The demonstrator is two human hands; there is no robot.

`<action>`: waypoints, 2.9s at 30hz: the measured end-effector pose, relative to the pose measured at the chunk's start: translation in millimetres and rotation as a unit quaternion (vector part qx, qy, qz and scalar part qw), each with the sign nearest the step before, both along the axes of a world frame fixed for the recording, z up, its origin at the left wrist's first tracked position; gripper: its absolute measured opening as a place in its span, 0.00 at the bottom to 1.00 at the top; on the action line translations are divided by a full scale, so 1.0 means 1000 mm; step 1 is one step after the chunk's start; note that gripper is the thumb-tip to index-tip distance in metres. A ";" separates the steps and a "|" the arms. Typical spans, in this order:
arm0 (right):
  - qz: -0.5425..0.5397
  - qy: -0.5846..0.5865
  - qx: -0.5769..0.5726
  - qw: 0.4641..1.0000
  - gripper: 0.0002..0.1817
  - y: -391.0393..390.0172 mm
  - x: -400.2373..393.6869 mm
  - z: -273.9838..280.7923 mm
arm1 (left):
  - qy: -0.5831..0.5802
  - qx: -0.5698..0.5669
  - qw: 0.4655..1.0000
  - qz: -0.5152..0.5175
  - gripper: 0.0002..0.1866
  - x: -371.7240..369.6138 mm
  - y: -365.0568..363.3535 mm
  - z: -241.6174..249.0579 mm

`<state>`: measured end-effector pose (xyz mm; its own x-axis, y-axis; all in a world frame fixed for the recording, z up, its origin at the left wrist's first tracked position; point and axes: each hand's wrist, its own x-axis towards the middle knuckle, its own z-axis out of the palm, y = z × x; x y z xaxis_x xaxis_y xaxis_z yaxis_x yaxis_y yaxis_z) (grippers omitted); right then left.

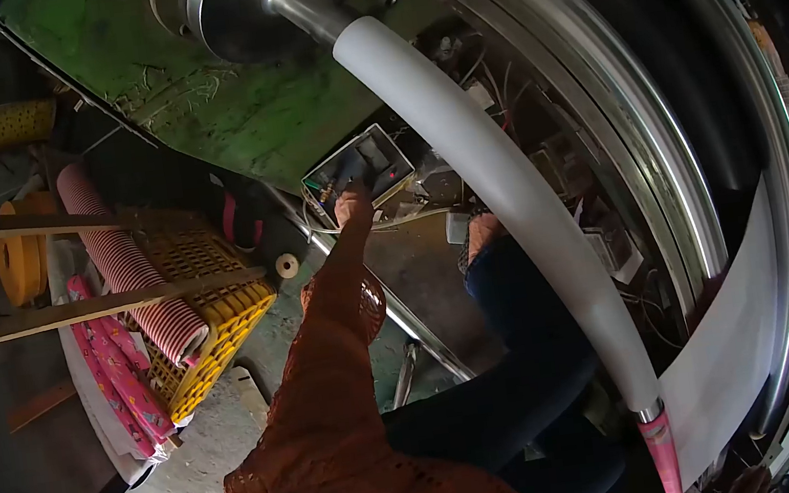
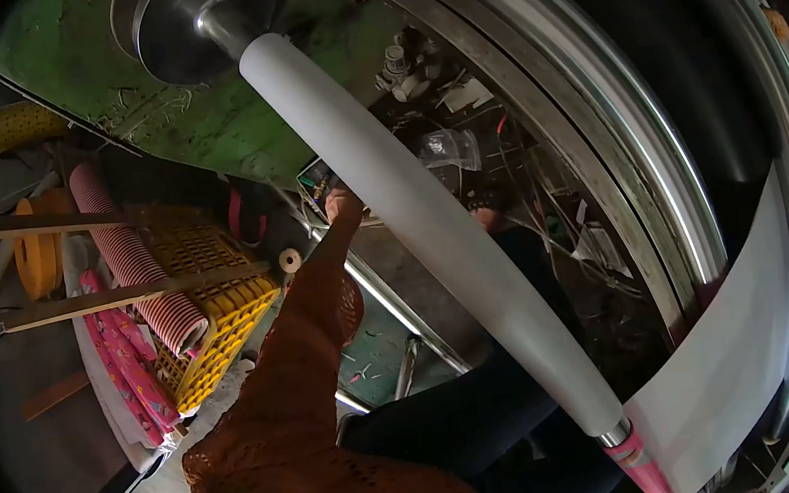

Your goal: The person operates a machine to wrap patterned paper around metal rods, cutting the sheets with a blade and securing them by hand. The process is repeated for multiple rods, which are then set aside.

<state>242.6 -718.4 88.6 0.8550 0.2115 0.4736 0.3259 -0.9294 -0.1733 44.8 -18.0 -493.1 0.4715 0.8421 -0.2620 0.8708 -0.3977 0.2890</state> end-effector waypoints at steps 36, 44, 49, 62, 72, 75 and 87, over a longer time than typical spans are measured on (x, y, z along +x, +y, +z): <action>0.269 0.188 0.172 0.929 0.04 0.263 -0.044 -0.024 | -0.543 0.163 0.569 -0.595 0.15 -0.009 -0.314 0.470; 0.267 0.141 0.090 0.949 0.05 0.306 -0.025 -0.054 | -0.356 0.220 0.702 -0.576 0.21 0.024 -0.326 0.512; 0.282 0.132 0.059 0.949 0.05 0.313 -0.022 -0.058 | -0.297 0.215 0.703 -0.609 0.14 0.031 -0.322 0.505; 0.309 0.104 -0.189 0.926 0.03 0.224 -0.024 -0.032 | -0.252 0.235 0.697 -0.629 0.23 0.036 -0.321 0.506; -0.025 0.169 -0.399 0.901 0.05 -0.116 -0.068 0.018 | -0.278 0.289 0.660 -0.635 0.25 0.039 -0.314 0.503; 0.035 -0.094 0.021 0.995 0.05 -0.087 -0.127 0.039 | -0.259 0.275 0.655 -0.654 0.25 0.039 -0.307 0.503; 0.024 -0.035 0.306 0.951 0.04 -0.063 -0.209 -0.027 | -0.293 0.298 0.577 -0.702 0.07 0.064 -0.598 0.499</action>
